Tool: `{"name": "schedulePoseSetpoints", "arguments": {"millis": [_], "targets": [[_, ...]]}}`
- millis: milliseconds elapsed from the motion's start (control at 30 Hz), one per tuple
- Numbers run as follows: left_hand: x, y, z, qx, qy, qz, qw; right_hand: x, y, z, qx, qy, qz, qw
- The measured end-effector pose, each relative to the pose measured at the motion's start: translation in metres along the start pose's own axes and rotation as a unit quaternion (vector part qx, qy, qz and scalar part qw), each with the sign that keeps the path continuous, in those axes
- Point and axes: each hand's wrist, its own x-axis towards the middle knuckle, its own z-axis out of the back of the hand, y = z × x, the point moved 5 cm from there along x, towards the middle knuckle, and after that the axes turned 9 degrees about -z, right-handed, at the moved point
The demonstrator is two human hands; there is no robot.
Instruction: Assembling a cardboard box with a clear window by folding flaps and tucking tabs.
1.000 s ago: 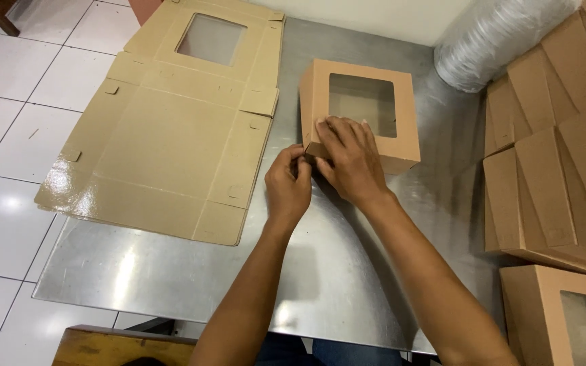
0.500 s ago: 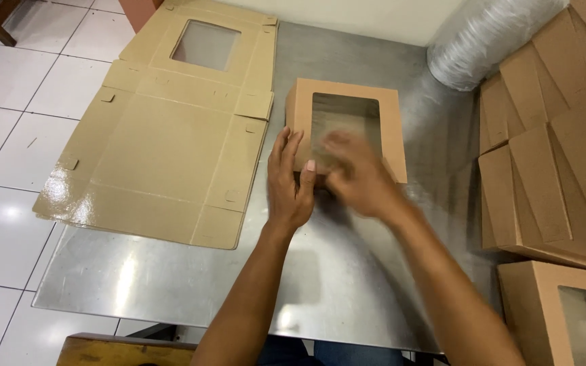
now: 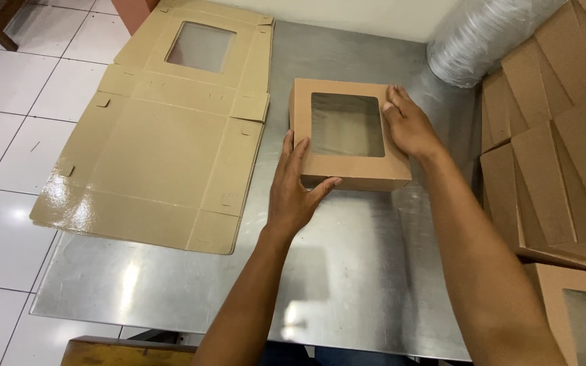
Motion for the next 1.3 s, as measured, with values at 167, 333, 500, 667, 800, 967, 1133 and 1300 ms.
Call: {"name": "schedulePoseSetpoints", "arguments": {"millis": [167, 333, 500, 667, 800, 967, 1133, 1300], "targets": [[-0.001, -0.001, 0.001, 0.024, -0.01, -0.003, 1.0, -0.045, -0.009, -0.002, 0.075, -0.014, 0.034, 0.997], [-0.001, -0.003, 0.001, 0.035, -0.01, -0.004, 0.999, -0.108, -0.012, -0.003, 0.139, 0.006, 0.014, 0.99], [-0.001, -0.004, 0.0, 0.043, -0.016, -0.016, 0.999, -0.174, 0.005, 0.0, 0.159, 0.001, -0.054, 0.986], [-0.004, -0.007, 0.001, 0.03, -0.022, -0.031, 0.999, -0.197, 0.012, -0.004, 0.195, -0.03, -0.095, 0.976], [-0.009, -0.015, -0.001, 0.045, -0.026, -0.088, 0.995, -0.171, 0.009, -0.016, 0.185, -0.081, -0.095, 0.975], [-0.019, -0.026, -0.008, 0.07, -0.023, -0.14, 0.987, -0.102, -0.012, -0.023, 0.157, -0.171, -0.094, 0.968], [-0.014, -0.007, 0.002, 0.045, -0.051, -0.04, 0.997, -0.042, -0.046, -0.017, 0.185, -0.129, -0.022, 0.974], [-0.003, -0.014, 0.021, 0.046, -0.098, -0.069, 0.992, -0.035, -0.041, -0.001, 0.199, -0.029, -0.04, 0.979]]}}
